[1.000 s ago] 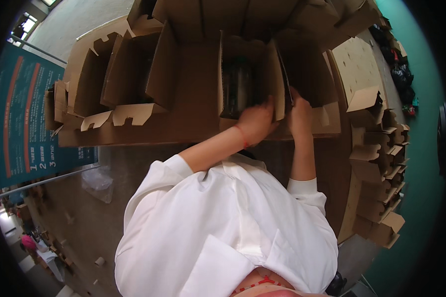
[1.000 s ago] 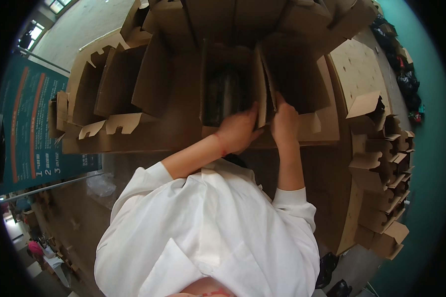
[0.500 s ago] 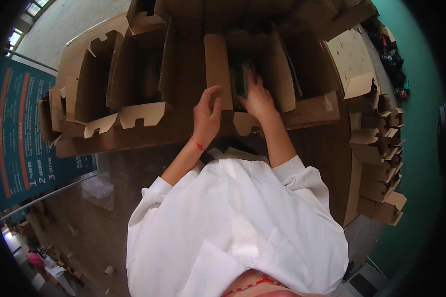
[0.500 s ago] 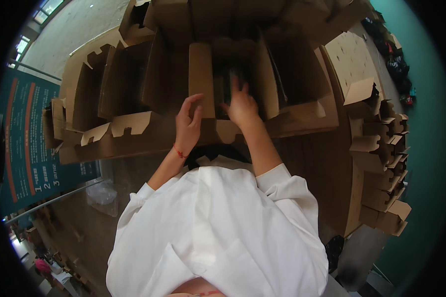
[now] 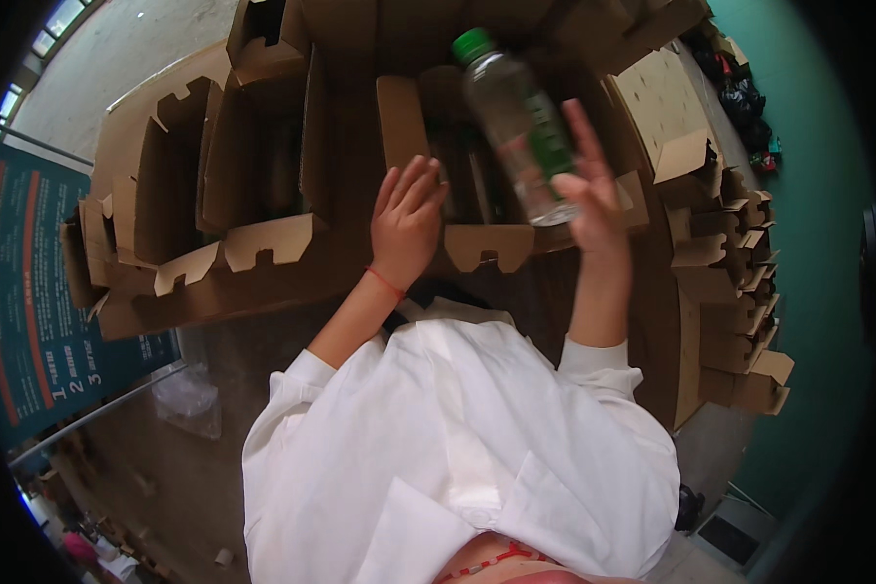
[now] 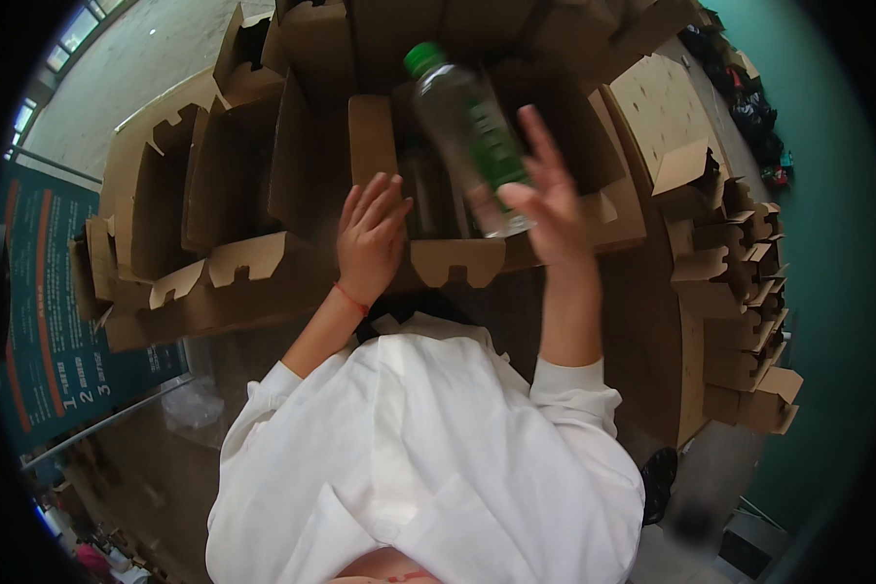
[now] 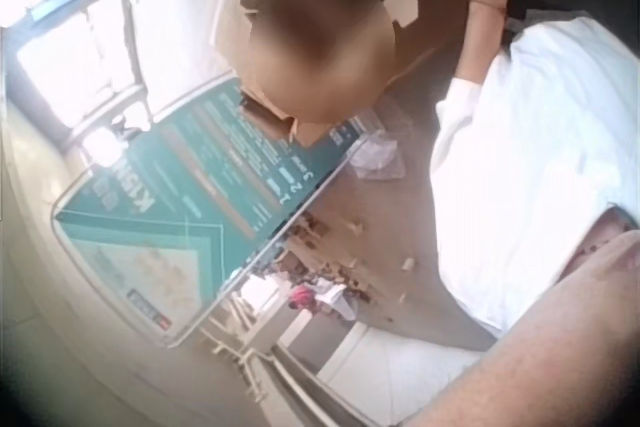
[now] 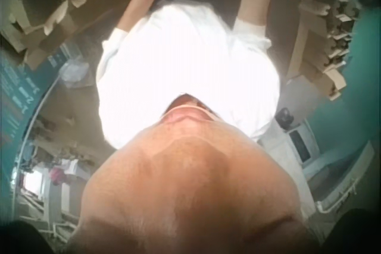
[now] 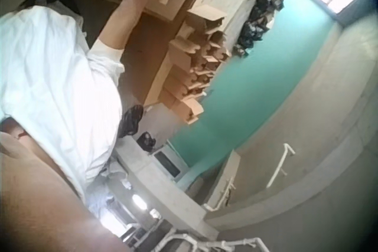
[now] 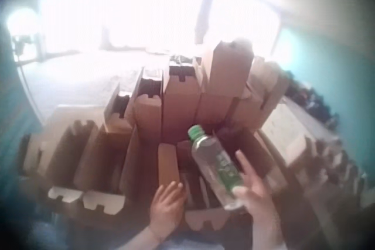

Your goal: The person places plastic bottles into cardboard dividers and folds the flaps by hand to secure them.

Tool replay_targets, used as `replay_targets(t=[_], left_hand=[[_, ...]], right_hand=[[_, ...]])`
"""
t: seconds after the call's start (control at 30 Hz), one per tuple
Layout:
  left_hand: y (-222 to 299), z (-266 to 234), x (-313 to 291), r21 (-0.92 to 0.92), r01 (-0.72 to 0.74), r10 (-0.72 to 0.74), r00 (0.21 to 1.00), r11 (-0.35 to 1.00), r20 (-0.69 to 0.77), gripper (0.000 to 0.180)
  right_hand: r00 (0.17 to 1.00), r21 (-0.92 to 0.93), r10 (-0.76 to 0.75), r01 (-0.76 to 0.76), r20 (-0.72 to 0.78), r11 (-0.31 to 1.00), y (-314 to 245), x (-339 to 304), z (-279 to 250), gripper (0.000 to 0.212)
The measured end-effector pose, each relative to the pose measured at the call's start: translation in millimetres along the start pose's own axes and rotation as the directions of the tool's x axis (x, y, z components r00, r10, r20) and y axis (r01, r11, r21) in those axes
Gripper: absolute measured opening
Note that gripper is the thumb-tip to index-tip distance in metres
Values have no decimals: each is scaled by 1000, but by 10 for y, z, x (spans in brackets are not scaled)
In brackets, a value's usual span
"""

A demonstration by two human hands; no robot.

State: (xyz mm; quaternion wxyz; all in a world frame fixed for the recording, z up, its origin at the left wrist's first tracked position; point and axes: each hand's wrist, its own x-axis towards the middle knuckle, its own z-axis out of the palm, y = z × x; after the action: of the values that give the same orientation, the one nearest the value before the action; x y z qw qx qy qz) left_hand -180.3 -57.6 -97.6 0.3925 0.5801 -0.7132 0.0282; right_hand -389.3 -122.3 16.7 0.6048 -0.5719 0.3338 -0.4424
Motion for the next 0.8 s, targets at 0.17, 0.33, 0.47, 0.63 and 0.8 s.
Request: replay_targets(t=[0.17, 0.33, 0.47, 0.63, 0.8], left_hand=[[31, 82, -24, -54, 43, -38, 995, 998, 95, 33], [71, 58, -30, -73, 54, -46, 993, 996, 106, 43], [76, 63, -61, -50, 71, -65, 992, 996, 105, 49], [200, 37, -50, -16, 89, -85, 983, 996, 162, 55], [185, 82, -99, -5, 94, -92, 982, 996, 168, 51]], right_hand=[[956, -452, -182, 60, -231, 890, -300, 112, -560, 70], [965, -824, -25, -211, -263, 527, 386, 349, -1410, 64], [979, -877, 34, -195, -201, 438, 905, 650, -1599, 62], [992, -979, -126, 52, 27, 199, 1635, 878, -2022, 55], [915, -992, -402, 7, -46, 130, 931, 902, -1362, 36]])
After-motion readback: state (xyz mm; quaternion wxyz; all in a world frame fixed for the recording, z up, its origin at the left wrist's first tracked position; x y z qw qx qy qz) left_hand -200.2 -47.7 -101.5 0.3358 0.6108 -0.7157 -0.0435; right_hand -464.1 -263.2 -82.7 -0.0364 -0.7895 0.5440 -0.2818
